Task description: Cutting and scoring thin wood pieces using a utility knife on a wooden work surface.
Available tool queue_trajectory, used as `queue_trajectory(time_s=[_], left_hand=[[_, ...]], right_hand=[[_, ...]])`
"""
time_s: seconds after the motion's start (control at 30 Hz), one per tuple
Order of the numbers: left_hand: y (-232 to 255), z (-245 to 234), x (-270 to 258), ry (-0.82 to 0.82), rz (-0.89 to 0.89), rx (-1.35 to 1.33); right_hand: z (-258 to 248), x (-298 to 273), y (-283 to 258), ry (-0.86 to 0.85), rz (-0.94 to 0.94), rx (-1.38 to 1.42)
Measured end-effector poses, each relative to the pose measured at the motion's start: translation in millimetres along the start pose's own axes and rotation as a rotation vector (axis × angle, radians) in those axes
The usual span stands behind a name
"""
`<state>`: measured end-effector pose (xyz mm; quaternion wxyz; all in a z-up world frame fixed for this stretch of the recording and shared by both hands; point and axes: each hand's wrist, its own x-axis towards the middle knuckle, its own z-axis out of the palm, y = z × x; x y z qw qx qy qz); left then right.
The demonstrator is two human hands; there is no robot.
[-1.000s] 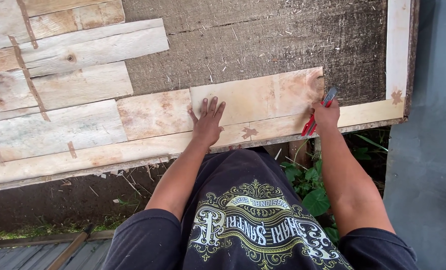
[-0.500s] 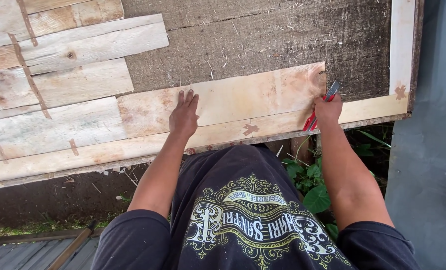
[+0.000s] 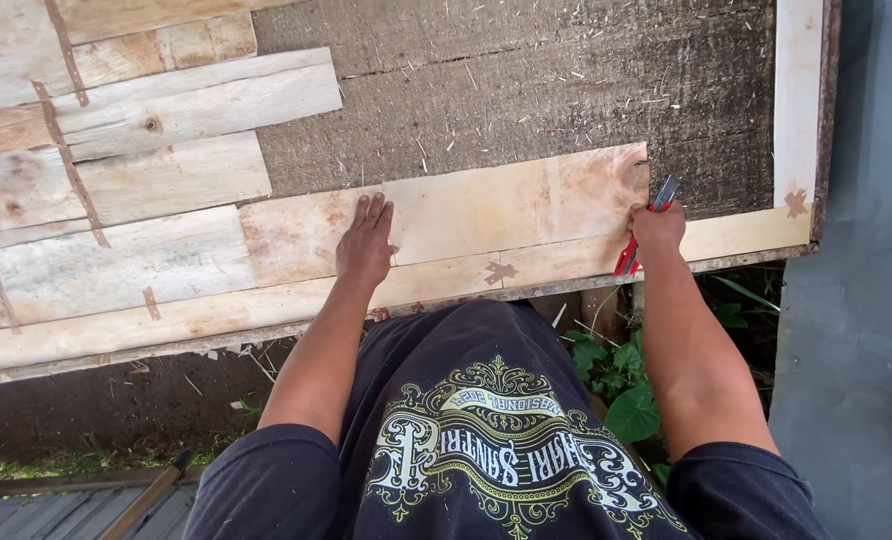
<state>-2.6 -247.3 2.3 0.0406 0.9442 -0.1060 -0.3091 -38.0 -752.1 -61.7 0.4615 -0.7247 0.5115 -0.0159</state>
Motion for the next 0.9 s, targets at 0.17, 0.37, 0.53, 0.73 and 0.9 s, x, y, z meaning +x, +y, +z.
queue_trajectory(time_s=[0.17, 0.37, 0.53, 0.73, 0.9], left_hand=[[0.3, -0.3, -1.0, -0.012, 0.004, 0.014], [7.4, -7.0, -0.7, -0.046, -0.005, 0.043], [13.1, -13.0, -1.8, -0.098, -0.023, 0.053], [16.2, -12.2, -1.4, -0.102, -0.063, 0.023], [17.7, -12.0, -0.8, -0.086, -0.063, -0.079]], right_hand=[[8.4, 10.8, 12.5, 0.018, -0.003, 0.02], [8.4, 17.8, 20.4, 0.065, 0.015, 0.032], [4.6, -0.6, 0.7, 0.068, 0.014, -0.011], [2.3, 1.2, 0.4, 0.056, 0.057, 0.044], [2.4, 16.0, 17.9, 0.117, -0.012, -0.149]])
